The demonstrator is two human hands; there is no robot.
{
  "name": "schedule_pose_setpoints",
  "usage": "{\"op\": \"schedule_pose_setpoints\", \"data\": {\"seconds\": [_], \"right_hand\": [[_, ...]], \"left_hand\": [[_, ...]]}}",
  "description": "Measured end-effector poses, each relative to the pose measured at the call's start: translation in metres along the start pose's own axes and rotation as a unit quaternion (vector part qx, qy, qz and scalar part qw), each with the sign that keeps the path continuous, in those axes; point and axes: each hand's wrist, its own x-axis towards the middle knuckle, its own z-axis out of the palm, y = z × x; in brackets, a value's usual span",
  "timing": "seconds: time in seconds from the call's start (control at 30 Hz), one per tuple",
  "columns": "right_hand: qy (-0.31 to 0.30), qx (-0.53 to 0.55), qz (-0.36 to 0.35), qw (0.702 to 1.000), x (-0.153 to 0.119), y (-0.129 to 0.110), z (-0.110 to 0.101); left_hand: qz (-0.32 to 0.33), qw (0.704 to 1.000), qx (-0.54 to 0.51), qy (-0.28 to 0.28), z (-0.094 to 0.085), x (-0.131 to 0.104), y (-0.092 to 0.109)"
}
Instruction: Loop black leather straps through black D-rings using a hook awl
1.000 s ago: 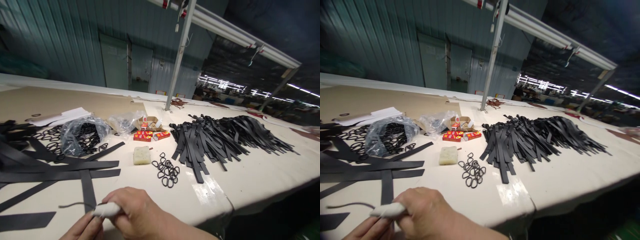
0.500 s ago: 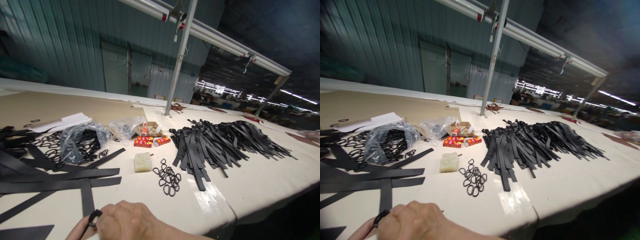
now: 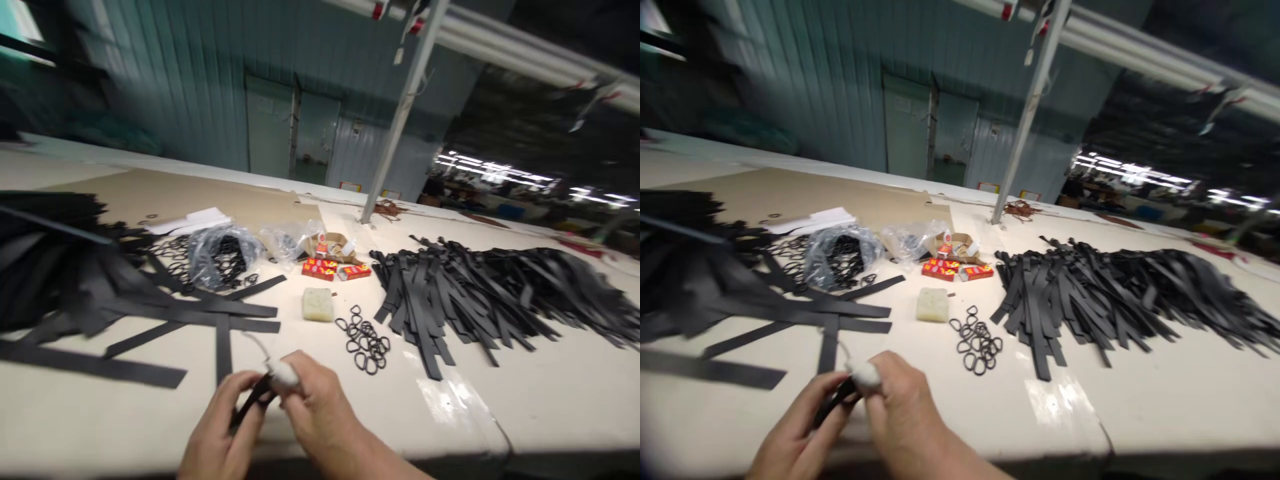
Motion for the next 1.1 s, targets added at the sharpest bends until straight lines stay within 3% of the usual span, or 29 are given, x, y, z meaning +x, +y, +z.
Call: {"op": "schedule_pose_setpoints", "data": {"seconds": [0.07, 0.1, 0.17, 0.2, 0.27, 0.33, 0.4, 0.53, 0.6, 0.73, 0.8, 0.9, 0.97, 1.03, 1.1], "right_hand": [[0.003, 0.017, 0.012, 1.0, -0.007, 0.005, -0.001], [0.0, 0.024, 0.016, 1.0, -0.01, 0.009, -0.002], [-0.001, 0.009, 0.003, 1.0, -0.015, 0.016, -0.004], [-0.005, -0.004, -0.018, 1.0, -0.016, 0.019, -0.005], [-0.012, -0.043, -0.087, 0.995, -0.02, 0.021, -0.008], [-0.012, -0.095, -0.171, 0.981, -0.024, 0.018, -0.01], [-0.01, -0.177, -0.247, 0.953, -0.03, 0.011, -0.01], [-0.035, -0.288, -0.338, 0.895, -0.046, -0.001, -0.004], [-0.075, -0.265, -0.332, 0.902, -0.052, -0.001, -0.002], [-0.124, -0.074, -0.184, 0.972, -0.051, 0.007, -0.005], [-0.137, -0.004, -0.102, 0.985, -0.045, 0.009, -0.006], [-0.15, 0.039, 0.049, 0.987, -0.036, 0.004, -0.002], [-0.151, 0.06, 0.142, 0.977, -0.031, -0.001, 0.002], [-0.151, 0.068, 0.191, 0.968, -0.027, -0.004, 0.005], [-0.155, 0.057, 0.191, 0.968, -0.024, -0.004, 0.008]], "left_hand": [[0.02, 0.996, 0.034, 0.083, -0.007, -0.009, 0.013], [0.003, 0.995, 0.035, 0.094, -0.01, -0.014, 0.018], [-0.114, 0.992, -0.046, -0.002, -0.014, -0.026, 0.028], [-0.186, 0.971, -0.138, -0.059, -0.013, -0.031, 0.032], [-0.318, 0.872, -0.354, -0.112, -0.01, -0.038, 0.037], [-0.368, 0.769, -0.513, -0.096, -0.005, -0.038, 0.038], [-0.359, 0.731, -0.578, -0.057, -0.001, -0.033, 0.035], [-0.339, 0.748, -0.57, -0.019, 0.0, -0.022, 0.028], [-0.34, 0.753, -0.562, -0.02, -0.002, -0.021, 0.026], [-0.324, 0.791, -0.517, -0.05, -0.007, -0.023, 0.028], [-0.304, 0.813, -0.49, -0.079, -0.01, -0.023, 0.03], [-0.272, 0.831, -0.474, -0.107, -0.014, -0.022, 0.032], [-0.261, 0.828, -0.483, -0.119, -0.017, -0.021, 0.033], [-0.249, 0.821, -0.496, -0.136, -0.02, -0.022, 0.033], [-0.228, 0.823, -0.496, -0.156, -0.022, -0.023, 0.033]]}}
